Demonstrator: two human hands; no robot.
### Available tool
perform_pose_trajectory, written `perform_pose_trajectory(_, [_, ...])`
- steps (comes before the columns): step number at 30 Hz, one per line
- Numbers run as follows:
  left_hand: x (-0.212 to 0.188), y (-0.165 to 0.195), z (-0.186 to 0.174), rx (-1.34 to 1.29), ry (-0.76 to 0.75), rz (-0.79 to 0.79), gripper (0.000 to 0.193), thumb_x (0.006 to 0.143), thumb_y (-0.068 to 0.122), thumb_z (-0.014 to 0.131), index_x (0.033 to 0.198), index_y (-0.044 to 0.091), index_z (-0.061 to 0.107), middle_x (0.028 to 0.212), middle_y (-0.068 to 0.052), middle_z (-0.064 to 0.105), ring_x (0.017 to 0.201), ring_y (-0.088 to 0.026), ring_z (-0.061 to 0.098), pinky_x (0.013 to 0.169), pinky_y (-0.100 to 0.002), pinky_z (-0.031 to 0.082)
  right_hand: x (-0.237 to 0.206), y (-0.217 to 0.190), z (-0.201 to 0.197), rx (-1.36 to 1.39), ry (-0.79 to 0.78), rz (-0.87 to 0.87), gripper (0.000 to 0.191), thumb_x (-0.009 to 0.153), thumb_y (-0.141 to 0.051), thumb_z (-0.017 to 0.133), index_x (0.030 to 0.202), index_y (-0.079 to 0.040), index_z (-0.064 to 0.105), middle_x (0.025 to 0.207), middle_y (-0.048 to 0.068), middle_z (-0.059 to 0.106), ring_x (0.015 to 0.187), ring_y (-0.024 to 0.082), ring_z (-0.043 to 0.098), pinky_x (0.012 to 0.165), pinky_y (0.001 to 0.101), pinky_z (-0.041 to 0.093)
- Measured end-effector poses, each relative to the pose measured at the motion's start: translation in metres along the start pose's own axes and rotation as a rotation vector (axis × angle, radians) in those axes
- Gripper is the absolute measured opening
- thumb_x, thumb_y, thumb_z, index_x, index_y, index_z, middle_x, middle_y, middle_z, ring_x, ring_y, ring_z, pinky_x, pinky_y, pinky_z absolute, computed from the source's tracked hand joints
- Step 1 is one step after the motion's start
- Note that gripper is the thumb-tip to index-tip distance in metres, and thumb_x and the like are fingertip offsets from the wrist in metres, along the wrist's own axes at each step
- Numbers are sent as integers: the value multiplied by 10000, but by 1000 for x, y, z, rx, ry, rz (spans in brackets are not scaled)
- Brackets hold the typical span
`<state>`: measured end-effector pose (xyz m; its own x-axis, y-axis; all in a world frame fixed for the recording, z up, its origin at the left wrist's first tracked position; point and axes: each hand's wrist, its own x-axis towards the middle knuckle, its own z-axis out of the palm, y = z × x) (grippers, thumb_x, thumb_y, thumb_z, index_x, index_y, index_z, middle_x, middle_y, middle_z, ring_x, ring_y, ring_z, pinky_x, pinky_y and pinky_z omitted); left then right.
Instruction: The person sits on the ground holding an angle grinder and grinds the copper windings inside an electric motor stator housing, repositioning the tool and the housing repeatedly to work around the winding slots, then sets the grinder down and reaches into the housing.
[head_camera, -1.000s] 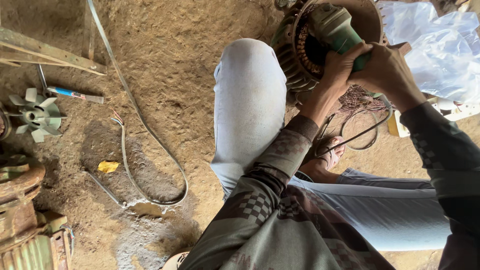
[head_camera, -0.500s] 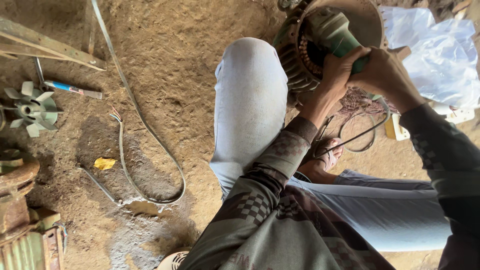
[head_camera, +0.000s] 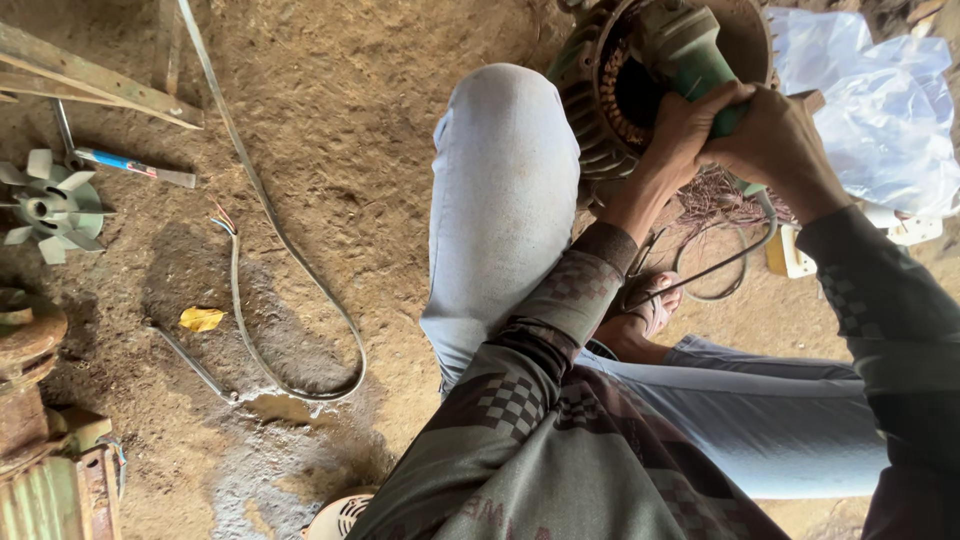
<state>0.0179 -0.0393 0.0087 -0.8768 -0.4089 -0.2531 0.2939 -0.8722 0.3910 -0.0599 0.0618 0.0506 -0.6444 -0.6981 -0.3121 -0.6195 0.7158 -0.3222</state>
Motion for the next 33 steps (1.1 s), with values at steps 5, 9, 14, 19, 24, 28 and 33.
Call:
perform_pose_trajectory(5, [2,-3,-3,-40,-7,6,315,856,198,838,965,-72,718,897,-130,683,762,-203,696,590,-303,615,2,-2,1,-7,-5,-11,577,700,-315,894,1139,14,716,946,228,730,832,336,726,771,449,598])
perform_pose_trajectory(9, [1,-6,-4,-11,25,25,322,858,188,833,984,-78,703,919,-138,688,780,-201,698,620,-303,620,-2,-4,-1,-25,0,-27,571,723,-303,897,1140,39,707,931,234,726,821,335,727,757,452,596])
perform_pose_trajectory(14, [-1,-7,-5,50,46,-5,410,809,225,836,987,-109,677,889,-160,685,720,-221,714,582,-332,632,-7,-5,-6,17,-90,58,540,734,-295,875,1126,37,709,886,211,737,746,303,748,715,410,613])
perform_pose_trajectory(19, [-3,-12,-2,201,57,73,497,796,290,854,1000,-129,678,895,-177,689,719,-220,716,590,-320,630,-10,3,-11,9,-98,13,536,731,-293,898,1087,62,711,862,210,736,734,279,739,693,400,604])
perform_pose_trajectory(24, [-6,-15,-1,154,88,101,504,797,296,849,1015,-125,677,908,-173,698,718,-214,723,610,-314,630,-7,9,-10,-21,-156,36,515,738,-281,895,1069,72,719,832,217,733,694,281,737,663,406,610])
perform_pose_trajectory(28, [-6,-15,-3,150,95,94,497,809,289,850,1012,-132,680,914,-179,707,724,-205,714,601,-308,613,-6,11,-9,-48,-147,19,494,752,-276,896,1061,72,730,833,220,735,698,282,735,686,402,610])
perform_pose_trajectory(33, [-4,-18,-2,107,114,44,505,825,288,845,1019,-144,670,939,-180,710,756,-203,721,607,-311,611,-5,16,-11,-36,-184,43,533,713,-274,898,1083,68,724,828,227,738,676,286,738,655,414,615])
